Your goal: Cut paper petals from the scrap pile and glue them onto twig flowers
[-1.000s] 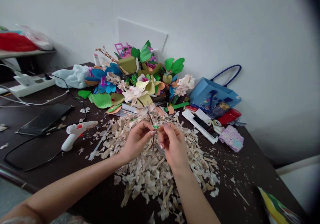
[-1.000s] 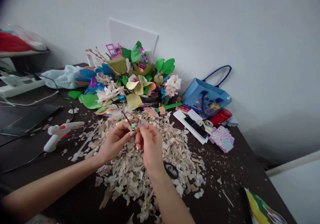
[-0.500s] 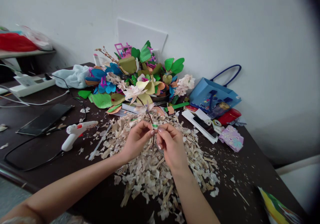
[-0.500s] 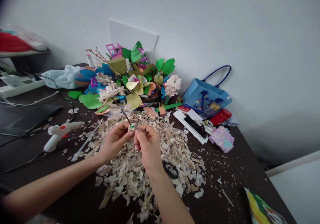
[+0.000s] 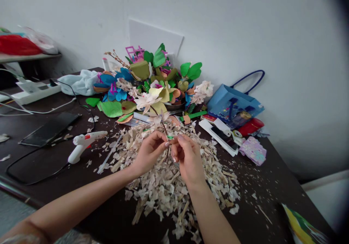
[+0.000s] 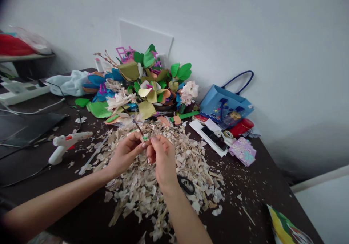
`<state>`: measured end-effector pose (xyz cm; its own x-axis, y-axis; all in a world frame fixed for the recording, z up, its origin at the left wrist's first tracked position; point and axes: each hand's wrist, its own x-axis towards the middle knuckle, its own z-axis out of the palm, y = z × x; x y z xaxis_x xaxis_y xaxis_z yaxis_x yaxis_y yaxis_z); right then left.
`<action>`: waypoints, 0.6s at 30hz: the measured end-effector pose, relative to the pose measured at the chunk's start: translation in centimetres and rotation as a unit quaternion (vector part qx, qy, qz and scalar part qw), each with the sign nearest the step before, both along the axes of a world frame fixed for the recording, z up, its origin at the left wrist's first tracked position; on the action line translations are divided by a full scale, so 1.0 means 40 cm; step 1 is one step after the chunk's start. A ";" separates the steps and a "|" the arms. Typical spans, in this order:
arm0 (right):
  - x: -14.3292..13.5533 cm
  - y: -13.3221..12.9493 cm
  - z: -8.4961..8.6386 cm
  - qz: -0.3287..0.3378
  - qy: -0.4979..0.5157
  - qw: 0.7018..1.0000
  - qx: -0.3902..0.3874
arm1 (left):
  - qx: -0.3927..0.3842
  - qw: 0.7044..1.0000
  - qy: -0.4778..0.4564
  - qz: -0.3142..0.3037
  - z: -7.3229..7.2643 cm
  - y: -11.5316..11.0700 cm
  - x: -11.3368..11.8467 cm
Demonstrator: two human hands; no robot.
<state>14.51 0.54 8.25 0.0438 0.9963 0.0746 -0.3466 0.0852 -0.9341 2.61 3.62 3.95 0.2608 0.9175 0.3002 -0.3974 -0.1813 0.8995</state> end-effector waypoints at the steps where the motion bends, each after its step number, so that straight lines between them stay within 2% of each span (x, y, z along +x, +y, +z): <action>1: 0.000 0.000 0.001 0.001 0.003 1.000 -0.001 | 0.000 1.000 0.005 -0.001 0.001 -0.001 0.000; 9: -0.003 -0.001 0.005 0.013 0.025 0.999 -0.016 | 0.021 1.000 0.004 -0.004 0.001 0.000 0.002; 18: -0.006 0.000 0.002 0.013 0.030 0.999 -0.018 | -0.001 1.000 -0.001 -0.004 0.010 0.000 0.002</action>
<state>14.26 0.55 8.35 0.0218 0.9991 0.0365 -0.4039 0.0422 -0.9138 2.69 3.61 4.34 0.2683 0.9160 0.2982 -0.4004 -0.1755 0.8994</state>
